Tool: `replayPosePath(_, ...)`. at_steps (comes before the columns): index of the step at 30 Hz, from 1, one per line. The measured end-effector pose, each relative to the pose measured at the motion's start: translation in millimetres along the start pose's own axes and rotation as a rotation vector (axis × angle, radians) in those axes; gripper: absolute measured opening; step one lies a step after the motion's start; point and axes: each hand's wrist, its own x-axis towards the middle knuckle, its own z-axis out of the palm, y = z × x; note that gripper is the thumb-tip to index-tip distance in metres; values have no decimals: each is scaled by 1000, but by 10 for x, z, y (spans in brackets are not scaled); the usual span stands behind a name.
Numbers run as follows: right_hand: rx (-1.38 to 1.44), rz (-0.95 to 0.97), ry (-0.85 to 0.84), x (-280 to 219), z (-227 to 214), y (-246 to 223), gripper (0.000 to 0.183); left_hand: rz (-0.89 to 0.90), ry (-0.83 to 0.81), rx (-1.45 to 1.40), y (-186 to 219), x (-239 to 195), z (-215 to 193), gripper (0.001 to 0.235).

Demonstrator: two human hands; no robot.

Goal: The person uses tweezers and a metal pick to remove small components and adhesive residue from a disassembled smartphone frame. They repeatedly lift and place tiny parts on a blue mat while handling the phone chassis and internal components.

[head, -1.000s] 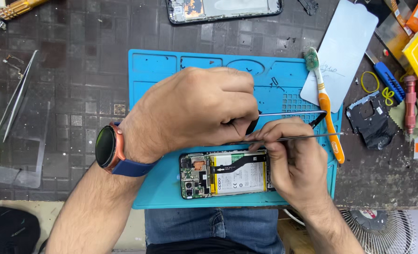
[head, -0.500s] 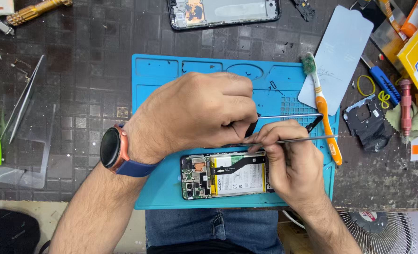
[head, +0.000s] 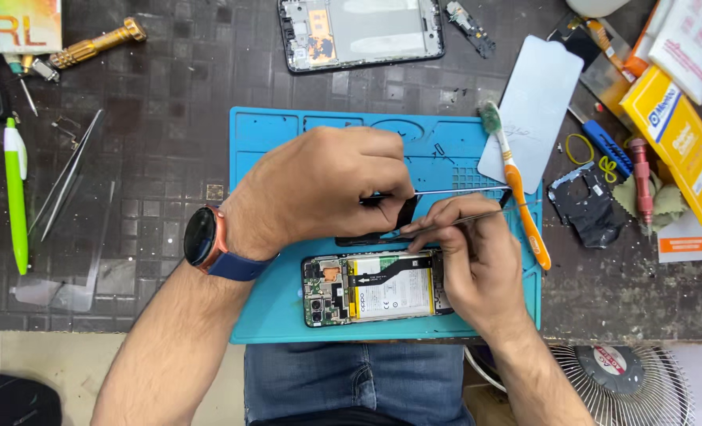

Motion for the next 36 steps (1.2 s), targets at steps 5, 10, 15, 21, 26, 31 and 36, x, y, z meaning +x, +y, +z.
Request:
replayPosePath(5,99,-40,126,-49,-14,41,12,-2,-6,0,12,8,-38,9)
replayPosePath(10,-38,-202,128,-115,-22,-32,15,-71,-75,-93,-17,17,-101,12)
replayPosePath(15,-184,-223,99,-86,-8,-87,15,-64,-71,-101,-32,6,-77,10)
replayPosePath(21,-199,-252,126,-99,2,-116,20,-50,-23,-78,-21,12,-80,10)
replayPosePath(26,177,-54,207,-100,24,-84,24,-17,46,-26,30,1,-85,10)
replayPosePath(31,217,38,193,-98,20,-71,27,15,75,55,120,0,-43,12)
replayPosePath(36,133,95,160,-117,5,-43,28,24,54,101,116,-3,-30,16)
